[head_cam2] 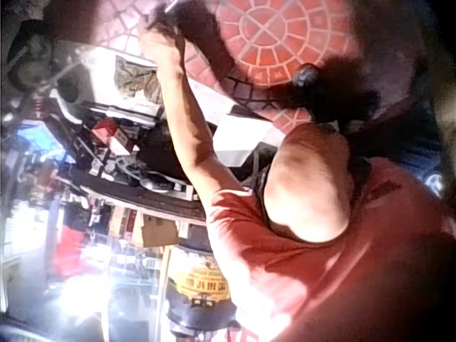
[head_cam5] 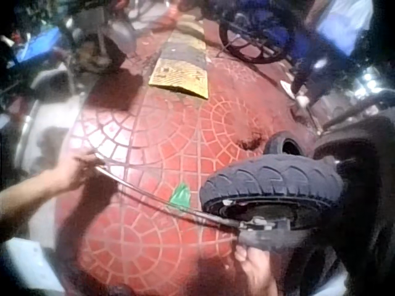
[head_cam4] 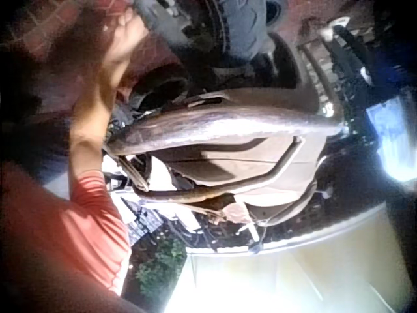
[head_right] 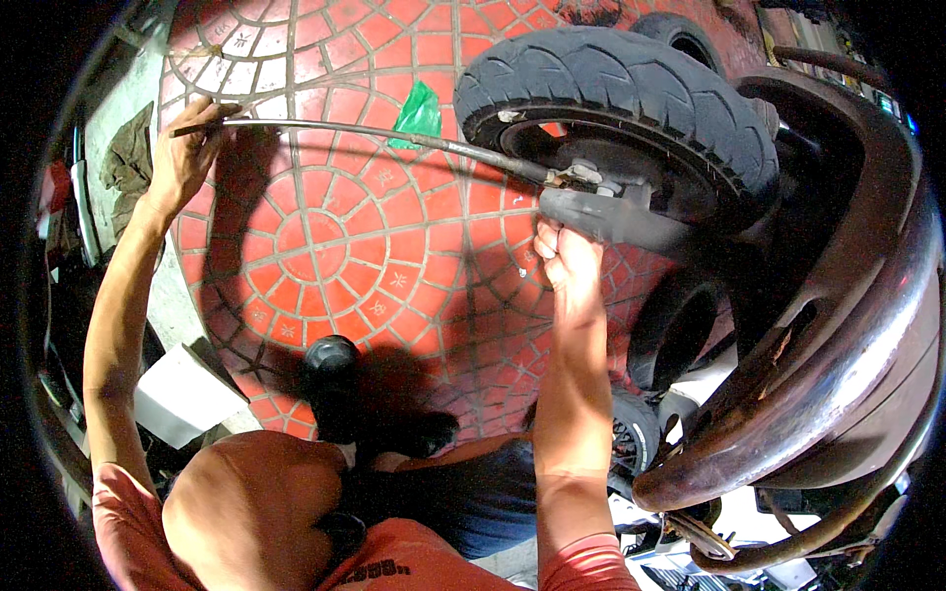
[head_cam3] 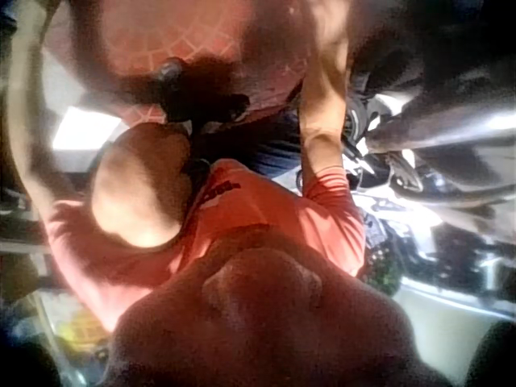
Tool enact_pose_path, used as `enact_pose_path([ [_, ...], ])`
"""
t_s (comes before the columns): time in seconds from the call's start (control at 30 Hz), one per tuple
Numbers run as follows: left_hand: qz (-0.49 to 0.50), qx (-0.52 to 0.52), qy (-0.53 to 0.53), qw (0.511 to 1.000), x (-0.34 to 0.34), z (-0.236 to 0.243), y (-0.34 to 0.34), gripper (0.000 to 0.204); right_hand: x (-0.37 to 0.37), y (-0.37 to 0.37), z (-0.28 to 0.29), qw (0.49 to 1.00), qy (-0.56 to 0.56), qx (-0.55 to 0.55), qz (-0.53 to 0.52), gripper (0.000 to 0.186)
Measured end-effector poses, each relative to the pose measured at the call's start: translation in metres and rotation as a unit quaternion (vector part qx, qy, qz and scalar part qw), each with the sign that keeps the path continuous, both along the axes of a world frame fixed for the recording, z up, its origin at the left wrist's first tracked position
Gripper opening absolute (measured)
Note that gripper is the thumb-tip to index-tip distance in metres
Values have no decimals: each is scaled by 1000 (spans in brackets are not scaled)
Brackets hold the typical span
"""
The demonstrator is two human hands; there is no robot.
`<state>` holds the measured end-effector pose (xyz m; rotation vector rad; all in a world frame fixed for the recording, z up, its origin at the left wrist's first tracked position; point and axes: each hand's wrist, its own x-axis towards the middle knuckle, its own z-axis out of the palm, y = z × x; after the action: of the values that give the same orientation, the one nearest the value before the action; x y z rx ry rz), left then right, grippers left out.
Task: The person repairs a scooter by first retrieving a wrench and then working on the rear wheel and brake cable. They squat on the floor to adjust the brake mechanism and later move to the handlebars to manipulate the brake lever and cable. The person also briefly handles a small black component at a cluttered workbench.
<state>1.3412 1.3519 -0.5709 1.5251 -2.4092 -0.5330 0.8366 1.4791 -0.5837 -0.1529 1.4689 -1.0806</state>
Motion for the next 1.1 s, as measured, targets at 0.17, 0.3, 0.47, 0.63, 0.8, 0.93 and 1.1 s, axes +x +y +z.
enact_pose_path([
  [0.17, 125, 267, 282, 913, 6, -8, 12, 32, 6, -2, 4, 1000, 18, 12, -13, 21],
  [0.3, 242, 448, 563, 651, 15, -4, 13, 39, -2, 1, -1, 999, -30, -22, -3, 10],
  [0.47, 295, 547, 534, 573, 4, -2, 28, 32, 2, -1, 3, 1000, 7, -10, 11, 11],
  [0.63, 280, 637, 480, 535, -13, -16, 40, 34, 1, -2, 0, 1000, 13, -6, 14, 16],
  [0.8, 141, 377, 290, 868, 0, -37, 19, 12, 3, -1, 6, 999, 29, -13, -10, 17],
  [0.93, 75, 89, 25, 993, -5, 0, 12, 26, 2, 0, 1, 1000, -13, -18, -2, 11],
  [1.1, 143, 224, 224, 938, 15, -29, 19, 29, 3, -1, 0, 1000, -5, -5, -5, 18],
])
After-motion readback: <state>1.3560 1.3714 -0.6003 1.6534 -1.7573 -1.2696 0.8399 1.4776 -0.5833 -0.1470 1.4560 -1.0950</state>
